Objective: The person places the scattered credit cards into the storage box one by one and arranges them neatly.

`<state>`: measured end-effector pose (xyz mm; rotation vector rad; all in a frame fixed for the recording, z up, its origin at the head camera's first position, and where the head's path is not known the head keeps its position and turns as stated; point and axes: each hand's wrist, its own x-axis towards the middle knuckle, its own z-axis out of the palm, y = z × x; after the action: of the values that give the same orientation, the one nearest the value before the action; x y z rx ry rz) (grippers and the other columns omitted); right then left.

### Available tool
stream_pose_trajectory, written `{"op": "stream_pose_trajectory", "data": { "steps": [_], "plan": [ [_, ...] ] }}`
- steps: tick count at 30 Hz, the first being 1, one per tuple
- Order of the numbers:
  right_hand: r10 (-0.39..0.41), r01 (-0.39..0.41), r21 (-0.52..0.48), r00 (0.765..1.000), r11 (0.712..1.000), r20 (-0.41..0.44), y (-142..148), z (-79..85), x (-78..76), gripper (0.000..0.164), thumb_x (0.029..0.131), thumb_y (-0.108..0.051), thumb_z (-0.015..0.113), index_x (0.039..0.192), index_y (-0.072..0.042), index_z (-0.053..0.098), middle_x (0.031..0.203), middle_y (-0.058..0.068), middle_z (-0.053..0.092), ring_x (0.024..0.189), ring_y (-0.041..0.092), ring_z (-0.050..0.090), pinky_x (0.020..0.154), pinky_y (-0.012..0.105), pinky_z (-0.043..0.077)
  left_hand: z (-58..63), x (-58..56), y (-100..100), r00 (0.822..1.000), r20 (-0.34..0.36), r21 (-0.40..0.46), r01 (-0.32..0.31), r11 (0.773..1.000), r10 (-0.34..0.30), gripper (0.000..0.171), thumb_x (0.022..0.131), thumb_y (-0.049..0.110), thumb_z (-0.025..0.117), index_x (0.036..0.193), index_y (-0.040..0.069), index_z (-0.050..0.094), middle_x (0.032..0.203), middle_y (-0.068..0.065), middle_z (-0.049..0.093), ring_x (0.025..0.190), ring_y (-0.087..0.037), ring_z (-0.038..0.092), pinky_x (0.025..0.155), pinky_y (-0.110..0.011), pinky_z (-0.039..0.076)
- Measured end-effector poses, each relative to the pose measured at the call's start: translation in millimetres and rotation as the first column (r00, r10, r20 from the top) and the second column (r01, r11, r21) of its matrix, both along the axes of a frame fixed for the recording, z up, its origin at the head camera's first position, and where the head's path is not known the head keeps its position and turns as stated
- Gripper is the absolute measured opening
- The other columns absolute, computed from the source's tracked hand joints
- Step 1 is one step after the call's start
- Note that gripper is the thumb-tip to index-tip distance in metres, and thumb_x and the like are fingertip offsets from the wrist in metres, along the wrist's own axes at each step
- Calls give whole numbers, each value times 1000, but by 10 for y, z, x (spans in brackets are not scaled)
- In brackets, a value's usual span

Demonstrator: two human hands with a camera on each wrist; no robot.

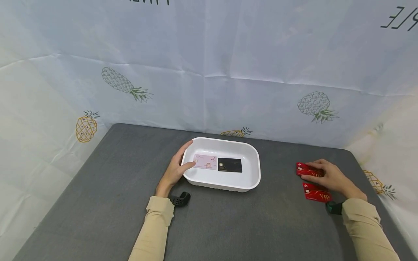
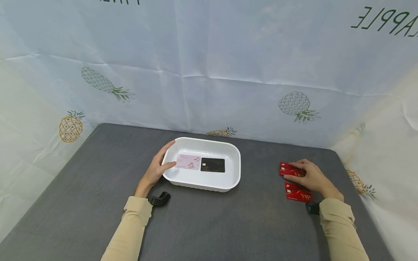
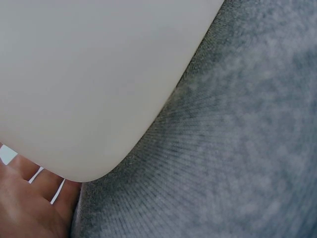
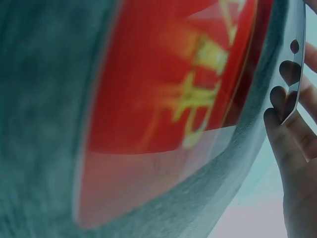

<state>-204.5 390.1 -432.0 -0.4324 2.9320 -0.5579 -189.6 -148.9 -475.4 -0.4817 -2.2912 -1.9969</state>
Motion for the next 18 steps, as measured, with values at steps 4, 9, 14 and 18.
{"op": "stream_pose_trajectory", "data": {
  "steps": [4, 9, 14, 18],
  "plan": [
    [-1, 1, 0, 999, 1000, -33, -43, 27, 8, 65, 87, -35, 82, 131, 10, 63, 119, 28, 61, 101, 36, 58, 71, 31, 48, -3, 0, 4, 1000, 5, 0, -2, 1000, 2, 75, 91, 2, 63, 160, 8, 33, 161, -23, 37, 131, -39, 49, 111, -48, 40],
    [-4, 3, -22, 998, 1000, -57, -158, 99, 24, 61, 87, -35, 81, 129, 7, 67, 116, 23, 65, 98, 31, 58, 70, 29, 47, -2, -2, 8, 1000, 10, 2, -3, 1000, 3, 76, 91, 2, 63, 160, 8, 33, 161, -22, 37, 133, -39, 48, 112, -49, 39],
    [3, -6, -44, 998, 999, -56, -283, 160, 35, 59, 88, -36, 81, 128, 5, 68, 116, 21, 65, 96, 26, 56, 68, 25, 45, -1, -4, 6, 1000, 7, 3, -2, 1000, 2, 76, 91, 3, 63, 160, 9, 33, 162, -21, 36, 135, -39, 47, 113, -54, 37],
    [12, -17, -57, 996, 998, -84, -356, 183, 42, 56, 88, -35, 81, 127, 3, 69, 114, 18, 66, 91, 18, 53, 67, 25, 45, 2, -3, 3, 1000, 7, 2, 0, 1000, 0, 76, 91, 3, 63, 160, 8, 33, 161, -22, 37, 132, -40, 48, 112, -53, 38]
  ]
}}
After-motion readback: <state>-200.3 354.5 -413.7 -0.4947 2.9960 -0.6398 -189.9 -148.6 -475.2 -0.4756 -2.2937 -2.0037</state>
